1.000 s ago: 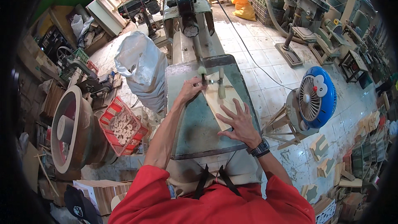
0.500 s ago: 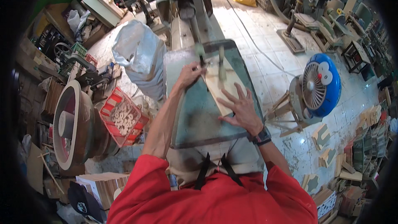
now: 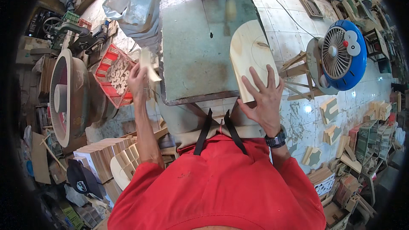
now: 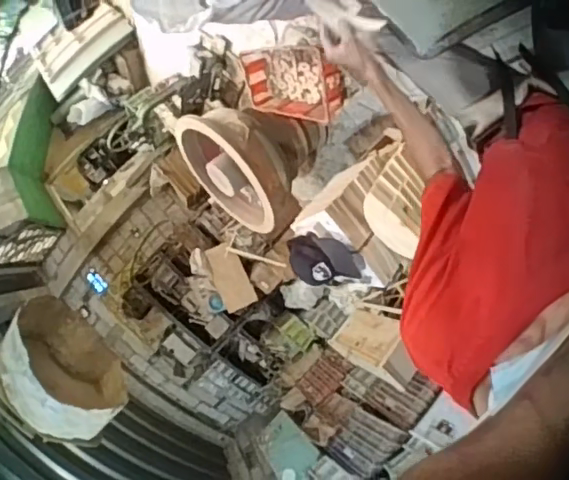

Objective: Cutting a curved piece of wood using a scroll saw.

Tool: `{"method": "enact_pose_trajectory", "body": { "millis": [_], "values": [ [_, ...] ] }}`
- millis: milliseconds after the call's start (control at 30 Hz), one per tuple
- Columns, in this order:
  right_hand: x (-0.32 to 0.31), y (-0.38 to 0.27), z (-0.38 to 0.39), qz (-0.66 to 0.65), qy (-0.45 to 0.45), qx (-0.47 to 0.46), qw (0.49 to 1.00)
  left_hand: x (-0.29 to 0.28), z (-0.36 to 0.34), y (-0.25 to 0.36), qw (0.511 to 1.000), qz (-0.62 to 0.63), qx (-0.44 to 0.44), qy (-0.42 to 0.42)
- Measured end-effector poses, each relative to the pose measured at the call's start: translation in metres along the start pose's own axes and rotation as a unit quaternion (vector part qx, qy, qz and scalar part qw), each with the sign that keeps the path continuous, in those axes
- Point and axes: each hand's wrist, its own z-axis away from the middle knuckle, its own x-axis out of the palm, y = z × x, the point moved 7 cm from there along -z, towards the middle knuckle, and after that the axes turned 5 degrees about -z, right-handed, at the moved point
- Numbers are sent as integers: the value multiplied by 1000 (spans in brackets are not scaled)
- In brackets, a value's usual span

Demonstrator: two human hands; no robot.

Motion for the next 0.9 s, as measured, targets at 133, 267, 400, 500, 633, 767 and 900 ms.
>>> {"method": "enact_pose_trajectory", "body": {
  "millis": [133,267,400,500,633,767,900],
  "values": [
    [2,-10,6,-2,-4,6,1000,-66,22,-78,992,10,-103,75],
    [7,-9,4,-2,-11,-1,1000,-104,39,-164,976,10,-193,105],
    [10,-15,0,2,-23,-8,1000,-135,55,-212,952,37,-264,149],
    [9,-13,2,9,-16,5,1000,-122,68,-221,936,144,-300,113],
    [12,-16,0,30,-11,-4,999,-123,69,-220,927,141,-340,76],
    [14,-16,-1,33,-10,3,999,-112,57,-212,929,122,-350,0],
    [10,-18,-1,40,-2,4,999,-120,46,-229,933,39,-358,-12]
  ]
}}
